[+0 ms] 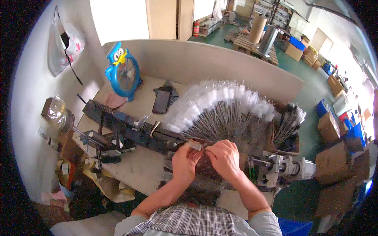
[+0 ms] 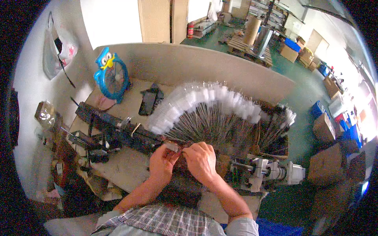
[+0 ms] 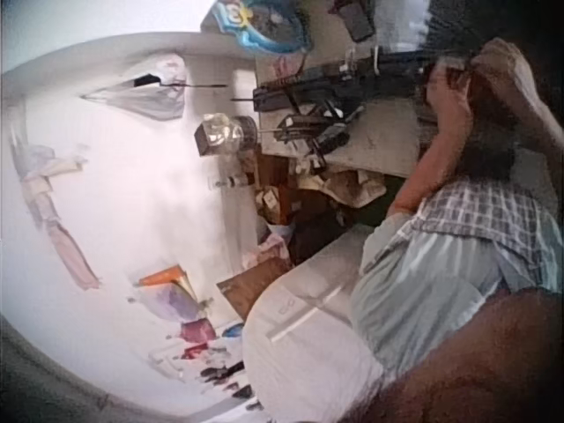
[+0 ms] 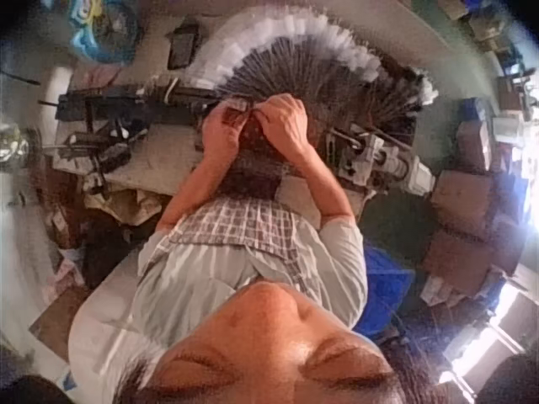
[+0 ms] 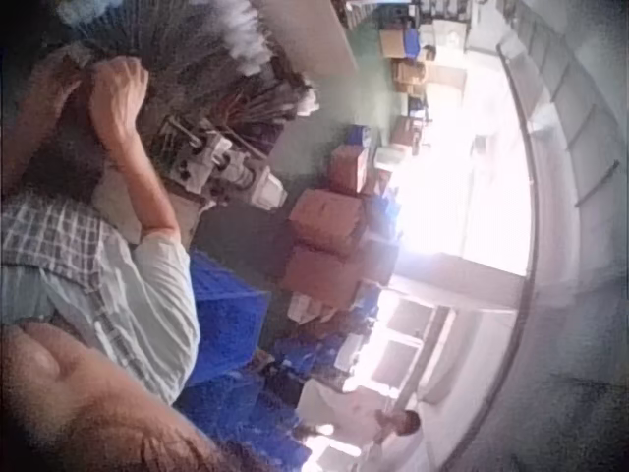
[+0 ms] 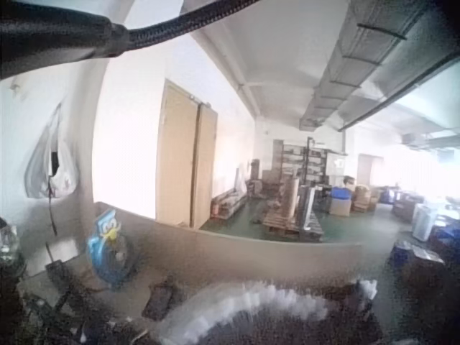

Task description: The person is manually assembling industrial or cleaning brushes by inserting bristles into a mechanical holder.

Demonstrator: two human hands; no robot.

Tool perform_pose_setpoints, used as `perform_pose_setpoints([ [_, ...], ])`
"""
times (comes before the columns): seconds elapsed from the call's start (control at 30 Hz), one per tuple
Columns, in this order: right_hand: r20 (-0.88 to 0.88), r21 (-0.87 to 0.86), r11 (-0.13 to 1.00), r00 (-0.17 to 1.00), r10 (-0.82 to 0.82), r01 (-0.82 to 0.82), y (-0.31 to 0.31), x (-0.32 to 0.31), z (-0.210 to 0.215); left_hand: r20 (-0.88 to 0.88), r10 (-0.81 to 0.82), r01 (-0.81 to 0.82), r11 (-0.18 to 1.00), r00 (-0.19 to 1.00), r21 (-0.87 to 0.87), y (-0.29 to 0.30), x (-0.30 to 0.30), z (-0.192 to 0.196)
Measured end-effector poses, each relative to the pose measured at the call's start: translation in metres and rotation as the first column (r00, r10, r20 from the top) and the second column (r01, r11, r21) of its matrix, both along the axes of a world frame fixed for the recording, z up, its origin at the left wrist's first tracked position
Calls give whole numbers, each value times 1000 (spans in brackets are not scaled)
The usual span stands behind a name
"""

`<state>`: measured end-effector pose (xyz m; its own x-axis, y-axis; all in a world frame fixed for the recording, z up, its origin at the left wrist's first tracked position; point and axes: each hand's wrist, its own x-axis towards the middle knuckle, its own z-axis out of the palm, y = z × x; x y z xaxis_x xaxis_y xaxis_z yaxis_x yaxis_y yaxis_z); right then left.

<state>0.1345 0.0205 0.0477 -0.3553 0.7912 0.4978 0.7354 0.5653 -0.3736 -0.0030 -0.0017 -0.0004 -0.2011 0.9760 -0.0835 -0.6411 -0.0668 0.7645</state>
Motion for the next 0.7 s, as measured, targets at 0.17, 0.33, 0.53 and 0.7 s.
perform_pose_setpoints([
  [0.17, -63, 18, 999, 997, -35, 36, -9, 2, -5, 397, -32, 128, 968, 917, -217, -4, -6, 20],
  [0.33, -186, 66, 998, 983, -1, 13, -15, 5, -9, 310, -133, 199, 961, 942, -190, -6, -8, 19],
  [0.53, -391, 81, 996, 919, 54, -24, -62, -1, -36, -150, -291, 276, 955, 945, -112, -32, -17, -6],
  [0.7, -344, -157, 987, 939, -14, -42, -123, -7, -96, -493, -148, 65, 981, 857, -181, -59, -85, -24],
])
